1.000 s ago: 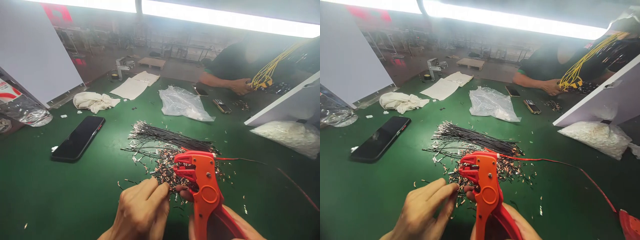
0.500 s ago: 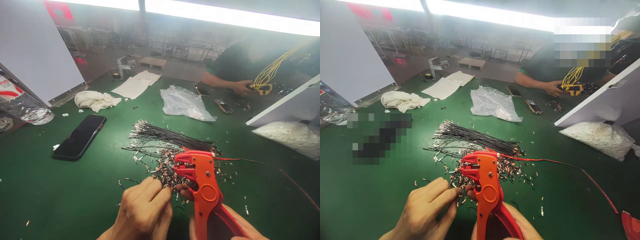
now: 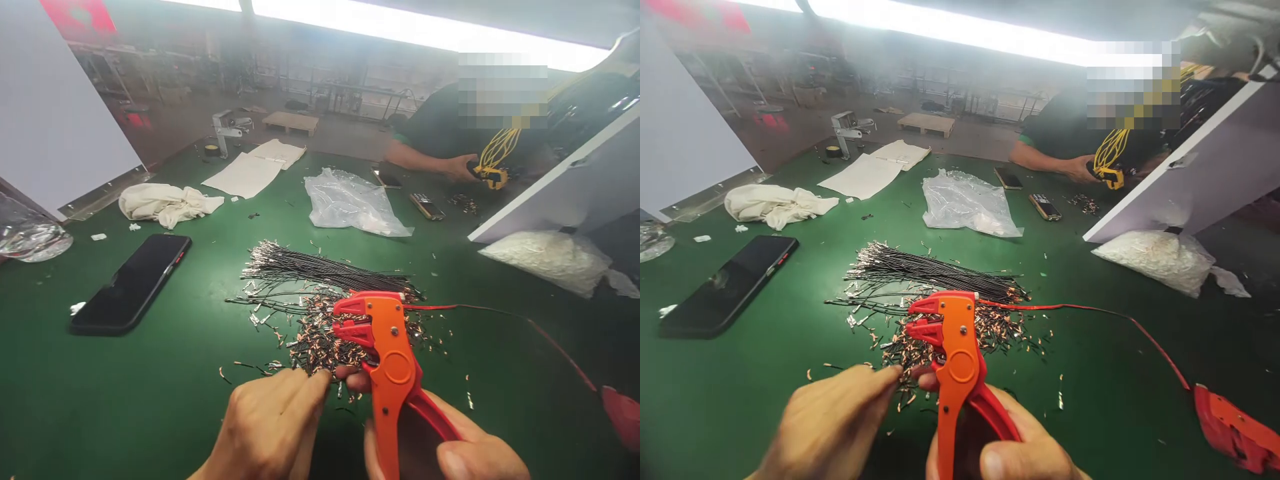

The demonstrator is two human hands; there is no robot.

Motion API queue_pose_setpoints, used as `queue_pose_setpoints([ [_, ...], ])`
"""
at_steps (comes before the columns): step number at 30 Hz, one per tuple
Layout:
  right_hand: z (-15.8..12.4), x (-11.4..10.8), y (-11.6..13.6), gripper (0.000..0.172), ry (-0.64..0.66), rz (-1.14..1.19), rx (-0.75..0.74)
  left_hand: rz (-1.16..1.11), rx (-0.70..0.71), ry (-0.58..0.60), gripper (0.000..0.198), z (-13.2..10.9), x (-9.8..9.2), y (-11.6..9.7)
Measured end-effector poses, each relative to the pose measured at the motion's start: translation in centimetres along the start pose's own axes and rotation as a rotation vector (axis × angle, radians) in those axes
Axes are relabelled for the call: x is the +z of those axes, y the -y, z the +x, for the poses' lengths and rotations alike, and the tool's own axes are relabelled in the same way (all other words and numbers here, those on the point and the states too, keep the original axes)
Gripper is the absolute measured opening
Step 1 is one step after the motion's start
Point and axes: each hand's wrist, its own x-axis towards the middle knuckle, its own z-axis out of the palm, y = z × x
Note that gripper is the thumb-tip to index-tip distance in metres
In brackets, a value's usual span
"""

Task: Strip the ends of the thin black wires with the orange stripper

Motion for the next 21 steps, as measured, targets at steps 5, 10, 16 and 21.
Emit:
queue_pose_setpoints([
  [5,0.9,-0.2,0.1,0.064,0.116,0.037,-0.088,0.176,-0.163,-0.096,0.012,0.8,-1.6,0.2],
  [10,1.0,0.2,0.0,0.060,0.154,0.133,-0.047,0.168,-0.113,-0.184,0.015,1.7,-2.3,-0.1],
  [16,1.0,0.2,-0.2,0.060,0.138,0.155,-0.030,0.063,-0.115,-0.189,0.016,1.7,-1.7,0.2],
  [21,1.1,0.2,-0.3,0.060,0.149,0.158,-0.034,0.072,-0.097,-0.188,0.014,1.7,-1.7,0.1],
])
